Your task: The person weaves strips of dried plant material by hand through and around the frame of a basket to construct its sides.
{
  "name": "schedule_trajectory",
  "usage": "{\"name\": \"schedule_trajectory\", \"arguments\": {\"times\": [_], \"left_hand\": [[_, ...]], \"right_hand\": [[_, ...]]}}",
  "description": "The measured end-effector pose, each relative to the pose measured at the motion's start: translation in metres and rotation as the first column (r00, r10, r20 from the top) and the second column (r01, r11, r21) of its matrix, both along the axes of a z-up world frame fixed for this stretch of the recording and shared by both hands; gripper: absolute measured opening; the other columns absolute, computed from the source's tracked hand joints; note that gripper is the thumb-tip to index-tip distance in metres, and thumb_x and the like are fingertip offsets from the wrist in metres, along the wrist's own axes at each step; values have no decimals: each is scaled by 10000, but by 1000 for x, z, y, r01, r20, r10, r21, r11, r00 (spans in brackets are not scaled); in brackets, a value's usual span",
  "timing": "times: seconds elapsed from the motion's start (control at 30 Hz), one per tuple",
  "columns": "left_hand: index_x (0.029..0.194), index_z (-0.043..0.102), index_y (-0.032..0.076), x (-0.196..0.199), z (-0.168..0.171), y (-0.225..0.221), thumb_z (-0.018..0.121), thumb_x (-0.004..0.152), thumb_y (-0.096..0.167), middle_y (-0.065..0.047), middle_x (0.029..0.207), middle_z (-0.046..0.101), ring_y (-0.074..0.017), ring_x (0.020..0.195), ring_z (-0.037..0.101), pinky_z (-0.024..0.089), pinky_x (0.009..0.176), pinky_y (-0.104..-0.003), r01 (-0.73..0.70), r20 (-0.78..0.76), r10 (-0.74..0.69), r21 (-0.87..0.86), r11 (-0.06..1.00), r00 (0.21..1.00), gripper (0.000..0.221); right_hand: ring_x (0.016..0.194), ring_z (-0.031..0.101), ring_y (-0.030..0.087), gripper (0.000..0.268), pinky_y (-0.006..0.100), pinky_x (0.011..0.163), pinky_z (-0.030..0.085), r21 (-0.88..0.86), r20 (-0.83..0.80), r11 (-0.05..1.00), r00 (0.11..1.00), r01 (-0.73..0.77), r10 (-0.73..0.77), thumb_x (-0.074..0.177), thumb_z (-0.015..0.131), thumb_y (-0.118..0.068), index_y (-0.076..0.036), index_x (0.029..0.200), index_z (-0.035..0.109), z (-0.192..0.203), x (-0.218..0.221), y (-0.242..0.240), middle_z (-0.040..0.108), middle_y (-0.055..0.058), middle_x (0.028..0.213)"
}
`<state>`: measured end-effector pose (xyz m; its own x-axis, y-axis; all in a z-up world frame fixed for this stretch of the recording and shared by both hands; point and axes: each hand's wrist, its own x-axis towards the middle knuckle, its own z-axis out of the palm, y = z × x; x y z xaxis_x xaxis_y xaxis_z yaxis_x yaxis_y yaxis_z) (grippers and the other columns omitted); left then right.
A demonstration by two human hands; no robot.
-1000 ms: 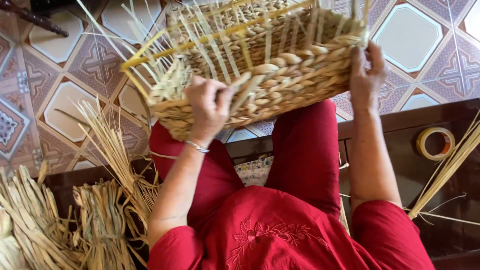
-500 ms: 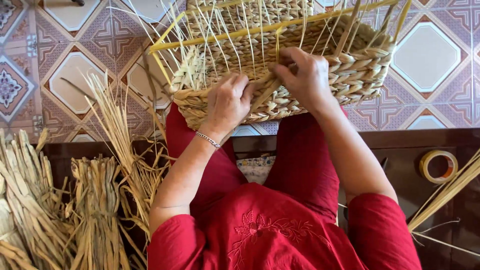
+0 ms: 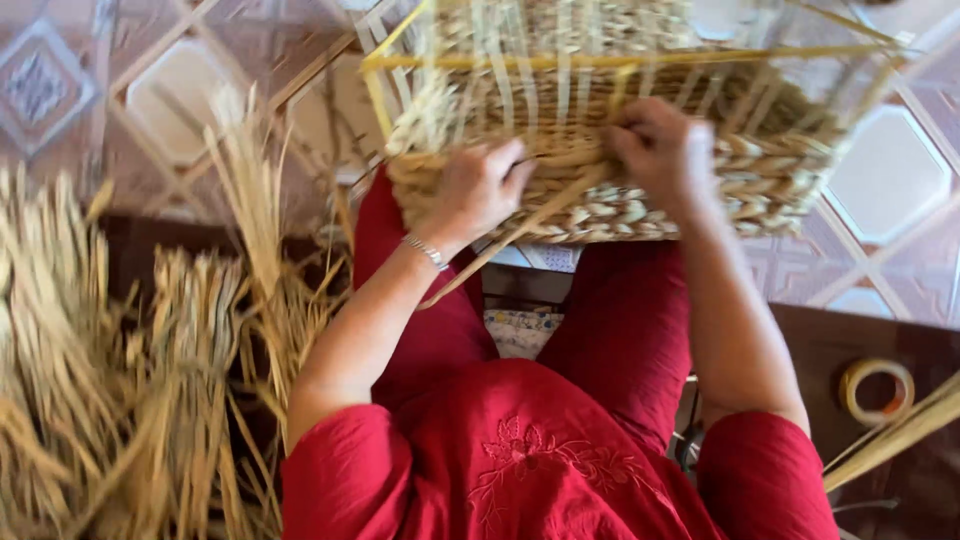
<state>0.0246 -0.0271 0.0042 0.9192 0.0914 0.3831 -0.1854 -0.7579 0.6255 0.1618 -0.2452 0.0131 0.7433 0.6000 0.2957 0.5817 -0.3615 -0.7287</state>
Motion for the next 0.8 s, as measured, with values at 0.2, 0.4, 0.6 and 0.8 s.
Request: {"name": "schedule_trajectory", "arguments": {"times": [0.2,0.4,0.6,0.8], "left_hand": [[948,640,67,-60,12,27,719,987,141,-89,835,700,-231,747,703,550,659,-355,-146,292,193,-174,974,937,116],[1010,728,102,-197,-70,137,776,945,153,-104,885,739,-263,782,733,574,693,-368,-700,122,710,-119,704,693,96],[959,657,67,-348,-149,264,632,841,-114,-88,1048,626,-254,964,601,595,860,-362,-982,-192,969,82,172,153,217],[1149,683,145,-368,-117,286,740,869,145,-100,1084,603,-286,1030,520,434,973,-464,-927,-482,876,340,160,-25,286]], "right_hand": [[941,742,168,114,277,843,581,-67,60,996,996,-60,64,970,754,16,21,1082,735,-11,7,-26,740,120,998],[950,700,140,154,236,830,564,41,-129,997,989,-66,71,999,692,-1,23,1143,645,-31,22,-28,714,101,1073],[866,637,91,150,210,754,487,-23,-345,1000,938,16,-23,1072,663,-108,-17,1188,636,-62,48,-43,709,55,1062],[836,589,77,176,220,720,455,-32,-329,997,942,65,-72,1051,637,-126,3,1170,643,-102,77,-64,687,67,1068]]}}
